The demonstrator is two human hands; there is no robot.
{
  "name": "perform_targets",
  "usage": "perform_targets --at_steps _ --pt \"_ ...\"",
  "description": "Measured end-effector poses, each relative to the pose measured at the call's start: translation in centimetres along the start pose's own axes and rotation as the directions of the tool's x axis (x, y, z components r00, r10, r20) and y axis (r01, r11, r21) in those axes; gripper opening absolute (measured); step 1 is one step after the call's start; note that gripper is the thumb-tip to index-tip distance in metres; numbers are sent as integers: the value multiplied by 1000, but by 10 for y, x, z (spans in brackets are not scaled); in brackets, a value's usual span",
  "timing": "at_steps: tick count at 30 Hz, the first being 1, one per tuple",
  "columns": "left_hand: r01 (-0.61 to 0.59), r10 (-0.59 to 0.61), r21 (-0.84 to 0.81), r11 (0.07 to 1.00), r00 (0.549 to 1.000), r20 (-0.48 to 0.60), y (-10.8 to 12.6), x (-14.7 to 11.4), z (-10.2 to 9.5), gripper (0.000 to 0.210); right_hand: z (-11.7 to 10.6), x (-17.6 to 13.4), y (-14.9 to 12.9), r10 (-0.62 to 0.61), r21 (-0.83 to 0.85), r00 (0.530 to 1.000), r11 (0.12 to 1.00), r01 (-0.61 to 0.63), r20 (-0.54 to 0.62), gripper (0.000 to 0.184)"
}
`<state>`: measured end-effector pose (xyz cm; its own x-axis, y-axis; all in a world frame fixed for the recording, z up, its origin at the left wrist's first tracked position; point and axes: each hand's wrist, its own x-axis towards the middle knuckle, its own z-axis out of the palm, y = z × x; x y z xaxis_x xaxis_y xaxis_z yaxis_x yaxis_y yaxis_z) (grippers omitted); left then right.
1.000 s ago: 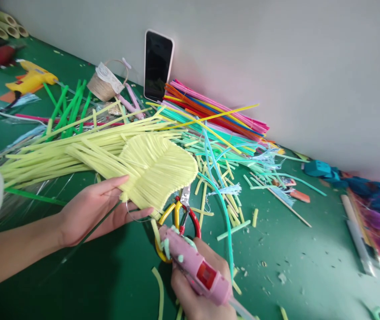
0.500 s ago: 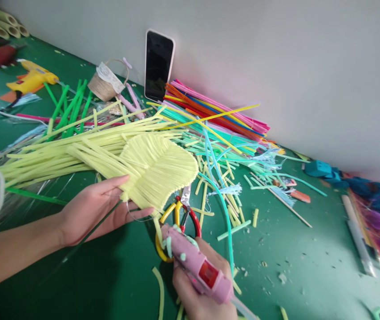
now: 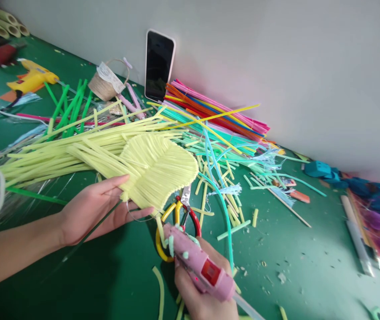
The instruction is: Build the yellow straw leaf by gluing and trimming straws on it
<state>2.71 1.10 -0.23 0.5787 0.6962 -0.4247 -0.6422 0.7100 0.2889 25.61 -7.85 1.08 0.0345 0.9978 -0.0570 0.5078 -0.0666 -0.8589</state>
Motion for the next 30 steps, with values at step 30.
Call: perform_targets --at_steps 30 --pt "-5 5 4 1000 1000 -2 -1 1 1 42 6 0 -3 95 142 994 986 -87 -53 23"
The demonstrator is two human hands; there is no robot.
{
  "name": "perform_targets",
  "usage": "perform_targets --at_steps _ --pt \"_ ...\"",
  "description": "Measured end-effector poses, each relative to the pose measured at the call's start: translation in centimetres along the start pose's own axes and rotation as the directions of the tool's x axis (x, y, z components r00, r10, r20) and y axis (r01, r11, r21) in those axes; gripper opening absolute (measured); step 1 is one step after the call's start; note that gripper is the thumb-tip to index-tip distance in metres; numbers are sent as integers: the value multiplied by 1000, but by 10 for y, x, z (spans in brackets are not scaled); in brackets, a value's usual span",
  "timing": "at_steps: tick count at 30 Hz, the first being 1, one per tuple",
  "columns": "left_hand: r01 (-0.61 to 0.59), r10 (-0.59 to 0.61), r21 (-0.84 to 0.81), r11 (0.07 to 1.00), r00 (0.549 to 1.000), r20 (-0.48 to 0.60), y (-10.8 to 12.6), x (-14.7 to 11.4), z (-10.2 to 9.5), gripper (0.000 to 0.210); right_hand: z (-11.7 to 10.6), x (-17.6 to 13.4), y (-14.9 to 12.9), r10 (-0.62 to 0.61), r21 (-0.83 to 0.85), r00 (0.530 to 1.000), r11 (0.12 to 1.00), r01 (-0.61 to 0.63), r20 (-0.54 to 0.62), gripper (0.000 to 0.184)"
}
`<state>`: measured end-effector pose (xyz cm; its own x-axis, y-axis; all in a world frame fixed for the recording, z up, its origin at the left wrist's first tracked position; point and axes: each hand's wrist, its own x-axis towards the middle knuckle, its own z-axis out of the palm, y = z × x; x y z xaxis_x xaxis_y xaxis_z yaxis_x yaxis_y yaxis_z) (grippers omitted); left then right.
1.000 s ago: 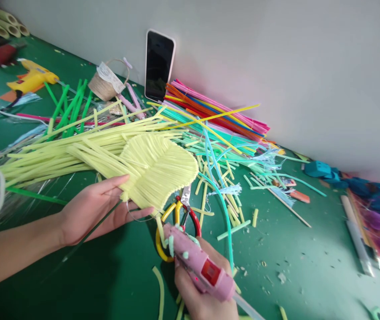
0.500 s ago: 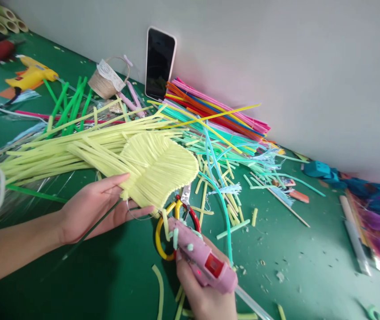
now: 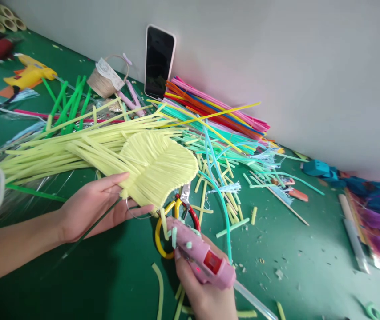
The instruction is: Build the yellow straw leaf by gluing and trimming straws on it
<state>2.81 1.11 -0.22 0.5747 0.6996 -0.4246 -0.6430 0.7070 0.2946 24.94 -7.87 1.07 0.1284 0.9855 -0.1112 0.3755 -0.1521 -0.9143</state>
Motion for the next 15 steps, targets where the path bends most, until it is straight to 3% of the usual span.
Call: perform_targets --at_steps 11,15 --pt "-5 5 -14 1000 1000 0 -1 0 -1 41 0 1 0 32 53 999 998 -33 3 26" --pt "1 -1 -12 1000 1000 -5 0 -1 -1 42 -2 2 0 -19 14 999 1000 18 34 25"
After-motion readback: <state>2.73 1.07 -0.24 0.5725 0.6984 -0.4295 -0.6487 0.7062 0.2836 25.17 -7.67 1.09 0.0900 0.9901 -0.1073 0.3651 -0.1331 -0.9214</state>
